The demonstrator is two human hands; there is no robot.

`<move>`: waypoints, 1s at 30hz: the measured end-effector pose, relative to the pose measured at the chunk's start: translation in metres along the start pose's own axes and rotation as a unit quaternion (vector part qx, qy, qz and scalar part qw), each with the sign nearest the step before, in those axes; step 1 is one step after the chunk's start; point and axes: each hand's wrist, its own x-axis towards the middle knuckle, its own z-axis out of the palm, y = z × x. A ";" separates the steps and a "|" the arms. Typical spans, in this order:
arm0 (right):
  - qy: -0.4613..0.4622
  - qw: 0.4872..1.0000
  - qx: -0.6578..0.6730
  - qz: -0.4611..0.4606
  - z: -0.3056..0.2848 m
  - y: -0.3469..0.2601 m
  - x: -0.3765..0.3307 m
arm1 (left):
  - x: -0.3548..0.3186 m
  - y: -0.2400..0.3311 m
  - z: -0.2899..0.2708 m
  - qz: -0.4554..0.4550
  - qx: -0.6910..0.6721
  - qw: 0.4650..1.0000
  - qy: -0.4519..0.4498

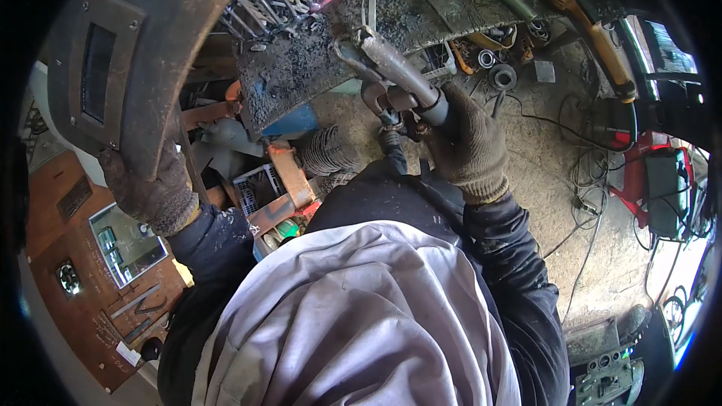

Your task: The person performs arc welding on metal components while holding a welding mask in one hand. They apply the welding rod to the joints of a metal structure, creating sparks as they fuse the pieces together.

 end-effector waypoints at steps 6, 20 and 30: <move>0.054 0.998 0.008 0.022 0.007 -0.007 0.007 | 0.003 -0.010 -0.010 -0.093 -0.205 0.972 -0.061; 0.057 0.997 -0.053 -0.003 0.011 -0.021 0.019 | -0.002 -0.037 -0.015 -0.133 -0.104 0.985 -0.024; 0.049 0.997 -0.057 0.005 0.011 -0.021 0.024 | -0.004 -0.037 -0.012 -0.149 -0.155 0.972 -0.096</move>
